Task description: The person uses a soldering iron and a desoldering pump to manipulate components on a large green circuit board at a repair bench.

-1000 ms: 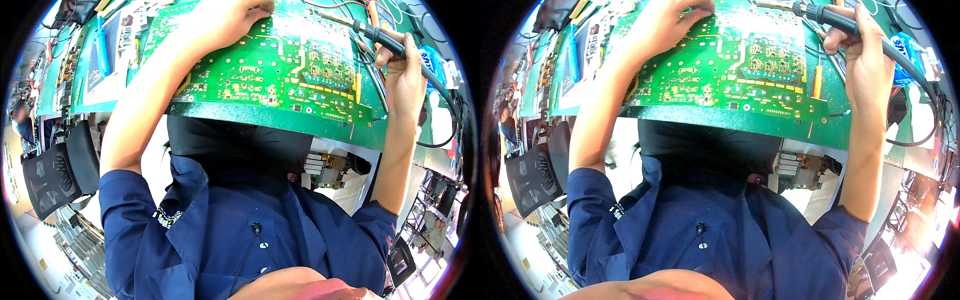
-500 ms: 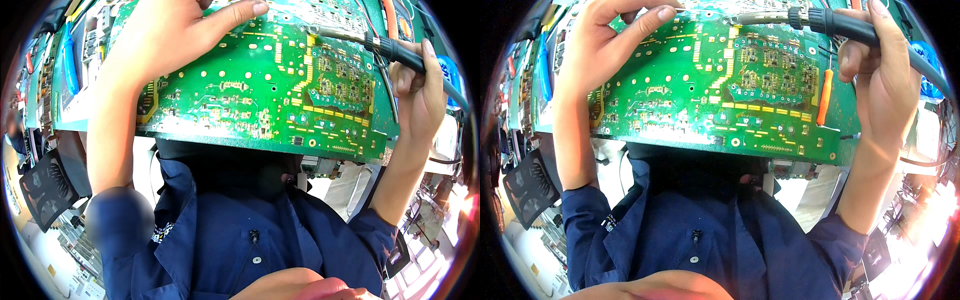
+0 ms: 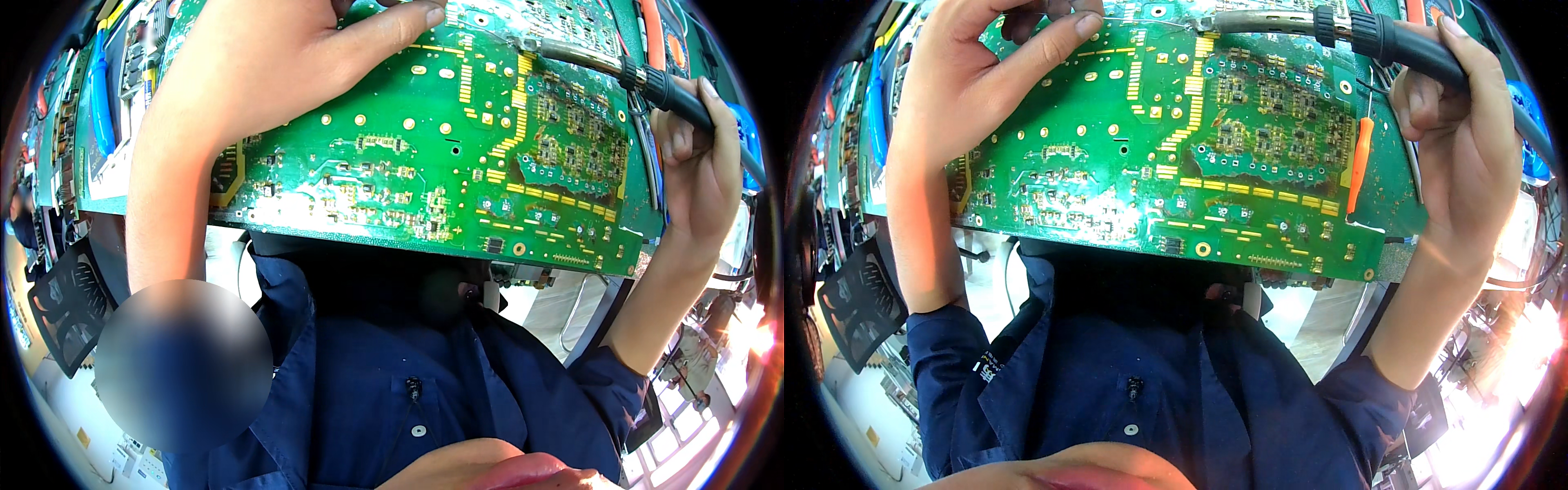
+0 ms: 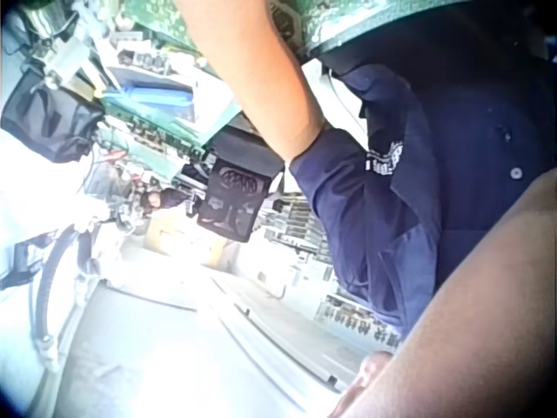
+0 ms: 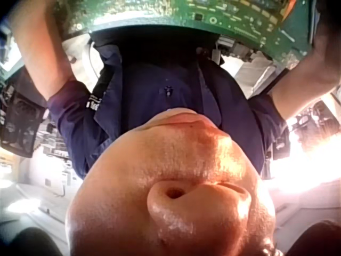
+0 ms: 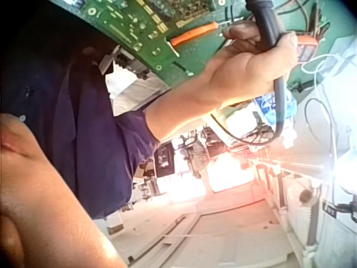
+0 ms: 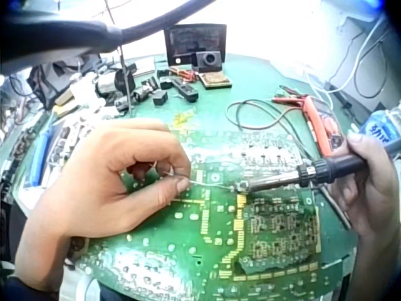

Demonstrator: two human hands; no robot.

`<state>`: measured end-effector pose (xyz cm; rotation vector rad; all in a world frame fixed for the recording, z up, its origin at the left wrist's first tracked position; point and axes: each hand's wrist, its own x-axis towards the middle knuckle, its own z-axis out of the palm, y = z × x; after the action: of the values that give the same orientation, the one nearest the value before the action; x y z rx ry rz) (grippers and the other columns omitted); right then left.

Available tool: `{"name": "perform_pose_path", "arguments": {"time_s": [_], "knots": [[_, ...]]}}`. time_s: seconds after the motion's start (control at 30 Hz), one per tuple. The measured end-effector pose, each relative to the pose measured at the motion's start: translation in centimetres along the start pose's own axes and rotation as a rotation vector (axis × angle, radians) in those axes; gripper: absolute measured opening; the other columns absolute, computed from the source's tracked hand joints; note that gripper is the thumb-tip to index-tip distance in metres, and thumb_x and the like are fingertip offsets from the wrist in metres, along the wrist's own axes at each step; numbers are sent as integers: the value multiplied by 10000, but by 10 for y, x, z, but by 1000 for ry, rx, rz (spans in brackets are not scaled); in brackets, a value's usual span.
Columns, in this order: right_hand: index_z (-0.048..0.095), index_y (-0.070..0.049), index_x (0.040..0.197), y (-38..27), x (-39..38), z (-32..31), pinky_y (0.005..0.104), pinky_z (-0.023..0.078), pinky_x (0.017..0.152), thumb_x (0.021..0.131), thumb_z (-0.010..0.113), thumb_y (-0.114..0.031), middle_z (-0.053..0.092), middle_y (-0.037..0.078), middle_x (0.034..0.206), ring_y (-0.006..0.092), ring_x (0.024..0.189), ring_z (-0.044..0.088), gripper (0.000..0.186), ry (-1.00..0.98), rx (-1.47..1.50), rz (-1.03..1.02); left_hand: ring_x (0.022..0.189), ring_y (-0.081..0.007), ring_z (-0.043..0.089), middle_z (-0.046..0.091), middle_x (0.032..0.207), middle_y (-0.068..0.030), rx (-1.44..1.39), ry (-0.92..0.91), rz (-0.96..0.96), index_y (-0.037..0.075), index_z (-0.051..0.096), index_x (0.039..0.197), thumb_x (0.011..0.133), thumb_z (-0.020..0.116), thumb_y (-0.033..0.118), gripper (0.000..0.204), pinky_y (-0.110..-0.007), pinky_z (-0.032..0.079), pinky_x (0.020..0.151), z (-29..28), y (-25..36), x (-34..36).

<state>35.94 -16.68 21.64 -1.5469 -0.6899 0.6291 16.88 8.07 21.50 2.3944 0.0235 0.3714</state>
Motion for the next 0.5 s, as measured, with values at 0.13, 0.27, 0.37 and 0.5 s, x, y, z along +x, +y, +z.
{"name": "perform_pose_path", "arguments": {"time_s": [0.13, 0.27, 0.37, 0.5], "knots": [[628, 95, 1014, -1, -2, -2, 242, 318, 570, 1002, 399, -207, 410, -5, 548, 88, 543, 368, 380, -5, -35, -30, 600, -130, 518, 577, 730, -48, 170, 50, 134, 18, 635, 816, 786, 633, 43, 39, -253, 399, 509, 2, 10, -2], [627, 96, 1008, -3, -4, -3, 248, 331, 569, 1003, 396, -200, 411, 10, 547, 100, 534, 374, 376, 50, -91, -78, 597, -125, 517, 578, 722, -46, 362, 25, 91, 20, 642, 804, 779, 628, 47, 39, -250, 389, 501, 4, 23, 0], [640, 63, 964, -4, -3, -5, 254, 366, 557, 990, 438, -194, 483, 50, 571, 123, 546, 450, 328, -64, -33, -104, 596, -118, 515, 579, 720, -42, 371, 22, 94, 19, 643, 797, 776, 628, 45, 37, -250, 378, 496, 3, 22, 0], [640, 42, 918, -5, -3, -4, 251, 372, 550, 986, 453, -193, 504, 58, 578, 126, 544, 465, 308, -42, -26, -69, 595, -109, 513, 579, 718, -39, 183, 87, 155, 19, 646, 796, 772, 633, 43, 36, -248, 369, 491, 3, 12, -3]]}}
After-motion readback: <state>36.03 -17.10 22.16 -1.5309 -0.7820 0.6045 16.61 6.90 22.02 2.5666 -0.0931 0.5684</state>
